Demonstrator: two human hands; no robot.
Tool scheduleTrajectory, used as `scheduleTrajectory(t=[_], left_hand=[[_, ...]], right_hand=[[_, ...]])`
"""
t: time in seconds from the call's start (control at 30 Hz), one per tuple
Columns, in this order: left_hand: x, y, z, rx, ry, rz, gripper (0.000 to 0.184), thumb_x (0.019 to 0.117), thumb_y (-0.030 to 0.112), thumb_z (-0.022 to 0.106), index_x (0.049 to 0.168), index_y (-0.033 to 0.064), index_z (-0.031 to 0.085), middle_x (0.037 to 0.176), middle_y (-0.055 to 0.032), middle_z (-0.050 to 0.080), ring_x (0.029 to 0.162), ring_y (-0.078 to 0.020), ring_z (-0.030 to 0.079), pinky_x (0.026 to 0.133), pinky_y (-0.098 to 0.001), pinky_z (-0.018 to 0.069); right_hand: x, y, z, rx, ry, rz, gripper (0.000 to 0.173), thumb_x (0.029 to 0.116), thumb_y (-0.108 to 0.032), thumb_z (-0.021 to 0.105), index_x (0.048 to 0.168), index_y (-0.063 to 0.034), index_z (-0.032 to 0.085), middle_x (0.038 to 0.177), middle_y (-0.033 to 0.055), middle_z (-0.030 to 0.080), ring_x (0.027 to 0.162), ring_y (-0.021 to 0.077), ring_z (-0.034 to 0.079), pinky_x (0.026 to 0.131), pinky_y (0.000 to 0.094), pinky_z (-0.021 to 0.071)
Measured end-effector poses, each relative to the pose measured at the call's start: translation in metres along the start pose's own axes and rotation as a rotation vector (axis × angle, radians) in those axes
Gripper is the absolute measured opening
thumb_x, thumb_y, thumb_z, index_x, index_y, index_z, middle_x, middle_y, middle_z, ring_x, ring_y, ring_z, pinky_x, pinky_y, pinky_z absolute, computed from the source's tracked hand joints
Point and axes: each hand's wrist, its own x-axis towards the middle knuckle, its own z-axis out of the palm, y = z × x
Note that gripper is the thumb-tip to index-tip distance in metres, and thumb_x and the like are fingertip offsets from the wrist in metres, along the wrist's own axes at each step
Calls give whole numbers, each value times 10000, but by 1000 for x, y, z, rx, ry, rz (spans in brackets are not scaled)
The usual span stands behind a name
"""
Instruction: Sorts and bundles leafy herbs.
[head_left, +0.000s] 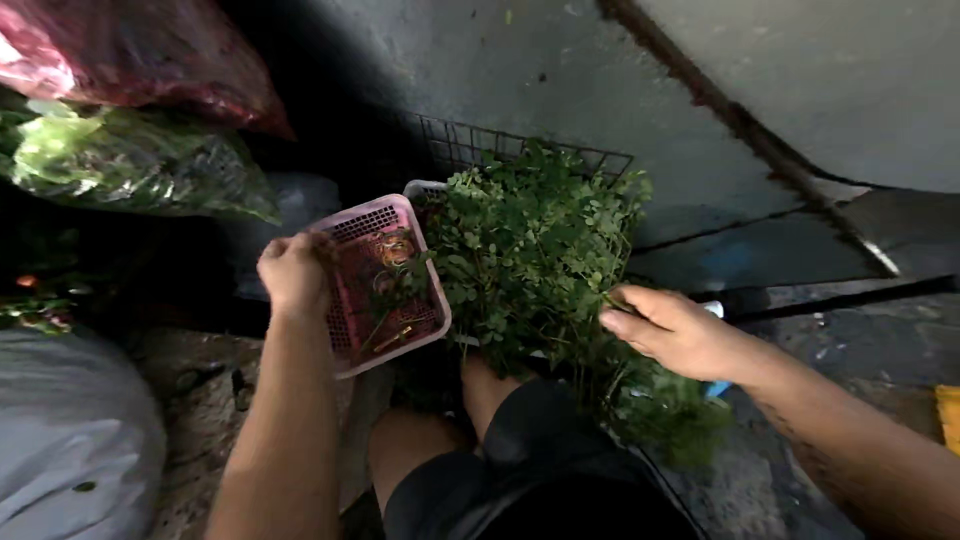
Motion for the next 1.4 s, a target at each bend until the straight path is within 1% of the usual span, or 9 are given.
scheduleTrajectory(t=[0.2, 0.3, 0.47, 0.7, 0.87, 1.0, 1.1, 1.27, 1.4], left_hand=[[-85, 64, 13, -234, -337, 25, 259, 1069, 172, 374, 1118, 154, 627, 1072, 20, 727, 680, -50, 634, 613, -224, 542], [-160, 83, 31, -174, -717, 325, 358, 938, -4, 564, 1253, 159, 618, 1304, -43, 683, 586, -71, 624, 474, -225, 531], [-239, 63, 73, 75, -1063, 293, 714, 864, 383, 791, 1438, 139, 444, 1288, -54, 615, 664, -77, 634, 576, -276, 578], [-274, 69, 75, 18, -773, -38, 193, 936, 70, 696, 990, 29, 515, 736, -53, 606, 553, -125, 597, 516, -266, 533], [-254, 140, 52, -15, -1049, 140, 72, 1004, 93, 571, 1055, 52, 601, 810, -55, 647, 640, -114, 615, 582, -264, 546], [-243, 101, 41, -206, -791, -134, 470, 1087, 501, 389, 803, 155, 533, 613, 31, 493, 492, -90, 487, 455, -247, 445], [-282, 132, 36, -112, -1008, 231, 443, 1115, 255, 297, 911, 45, 629, 822, -4, 658, 753, -94, 659, 708, -279, 590], [-244, 150, 37, -251, -782, 102, 639, 1069, 635, 242, 680, 166, 436, 580, 12, 430, 483, -110, 424, 450, -262, 385], [-267, 145, 40, -45, -987, 290, 534, 1120, 323, 241, 824, 87, 618, 786, 16, 654, 688, -71, 612, 638, -256, 536]], right_hand=[[-1, -24, 6, 205, -86, -92, 249, 1082, -365, 483, 1093, -145, 599, 685, -70, 447, 524, 16, 415, 483, 183, 375], [-4, -26, 15, 371, -189, -204, 200, 1067, -330, 438, 1049, -179, 568, 679, -105, 408, 514, -11, 365, 465, 154, 318], [-13, -48, 30, 281, -182, -284, 279, 1064, -321, 367, 1023, -167, 596, 693, -108, 454, 544, -24, 406, 497, 151, 355], [-8, -52, 32, -128, -96, -123, 334, 1111, -306, 351, 1091, -104, 617, 777, -2, 528, 648, 80, 514, 618, 284, 457], [-25, -86, 75, -601, -291, -343, 340, 1107, -266, 395, 1213, -2, 581, 993, 190, 658, 930, 349, 682, 811, 538, 559], [-34, -108, 45, -660, 132, -627, 289, 1074, -273, 451, 1080, -52, 638, 777, 84, 635, 659, 236, 663, 578, 437, 576], [-8, -102, 27, -528, 141, -603, 258, 1029, -257, 571, 1099, -22, 654, 823, 106, 666, 710, 244, 678, 645, 460, 591], [-21, -126, 50, -640, 154, -880, 254, 1042, -224, 497, 1035, -36, 667, 761, 78, 651, 641, 209, 672, 561, 391, 581], [-1, -126, 12, -607, 69, -580, 227, 1021, -201, 598, 1153, -25, 651, 941, 151, 687, 828, 316, 697, 742, 540, 589]])
